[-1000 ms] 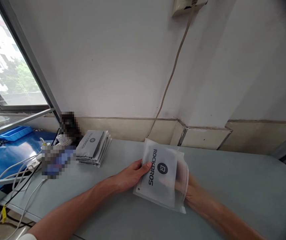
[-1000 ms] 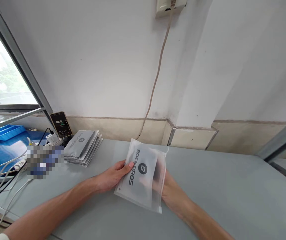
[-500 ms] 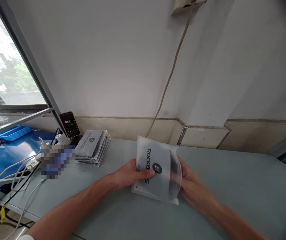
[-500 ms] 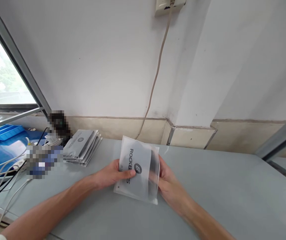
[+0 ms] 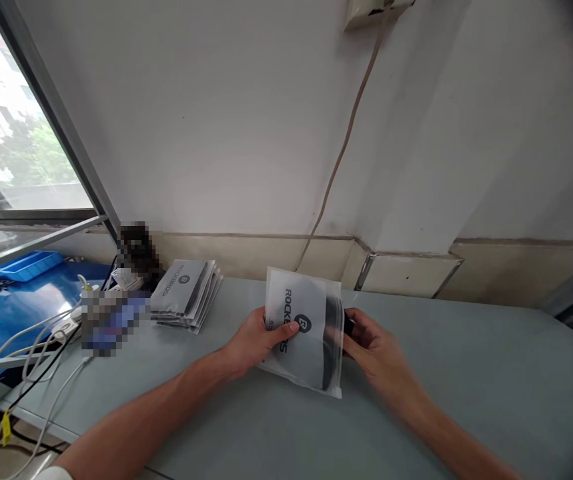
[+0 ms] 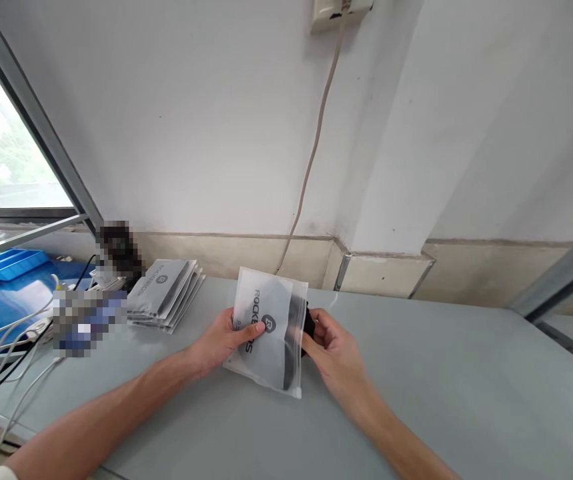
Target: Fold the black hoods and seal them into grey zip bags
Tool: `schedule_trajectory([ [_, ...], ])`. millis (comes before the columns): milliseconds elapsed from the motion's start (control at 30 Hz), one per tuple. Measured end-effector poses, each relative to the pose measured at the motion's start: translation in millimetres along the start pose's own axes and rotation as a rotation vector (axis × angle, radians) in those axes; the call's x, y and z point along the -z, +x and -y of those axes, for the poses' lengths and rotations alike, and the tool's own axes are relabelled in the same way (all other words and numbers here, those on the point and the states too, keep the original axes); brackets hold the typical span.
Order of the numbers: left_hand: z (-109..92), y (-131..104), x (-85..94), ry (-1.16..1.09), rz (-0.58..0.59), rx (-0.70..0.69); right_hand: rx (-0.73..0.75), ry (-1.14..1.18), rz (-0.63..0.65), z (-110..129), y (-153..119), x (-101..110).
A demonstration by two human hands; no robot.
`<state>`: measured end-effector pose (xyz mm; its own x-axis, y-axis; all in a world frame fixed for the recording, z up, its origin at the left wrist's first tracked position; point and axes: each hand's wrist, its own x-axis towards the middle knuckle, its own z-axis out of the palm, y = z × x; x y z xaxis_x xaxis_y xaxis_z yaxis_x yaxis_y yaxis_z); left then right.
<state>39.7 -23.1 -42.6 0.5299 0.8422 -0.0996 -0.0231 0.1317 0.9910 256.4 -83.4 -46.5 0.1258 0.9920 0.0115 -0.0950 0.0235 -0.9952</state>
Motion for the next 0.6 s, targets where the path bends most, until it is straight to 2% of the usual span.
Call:
schedule_trajectory([
  [67, 0.3, 0.0, -0.2, 0.004, 0.011, 0.026, -0.042, 0.026, 0.021, -2.5, 0.3, 1.9],
  [167, 0.7, -0.3, 1.1, 0.025, 0.079, 0.076, -0.066, 0.127, 0.118, -5.8, -1.0, 4.3],
  [267, 0.7, -0.3, 1.7, 0.009, 0.069, 0.06, -0.068, 0.141, 0.157, -6.5, -2.1, 5.0],
  [367, 0.3, -1.5, 0.6, 0.007, 0.097, 0.07, -0.084, 0.166, 0.132, -4.5, -3.6, 2.6],
  [533, 0.8, -6.6, -1.5, -0.022, 0.36, 0.129, -0.195, 0.185, -0.002, 0.6, -9.2, -5.8],
  [600, 1.8, -7.7, -1.9, 0.006, 0.384, 0.125, -0.21, 0.166, -0.037, 0.9, -9.7, -7.3],
])
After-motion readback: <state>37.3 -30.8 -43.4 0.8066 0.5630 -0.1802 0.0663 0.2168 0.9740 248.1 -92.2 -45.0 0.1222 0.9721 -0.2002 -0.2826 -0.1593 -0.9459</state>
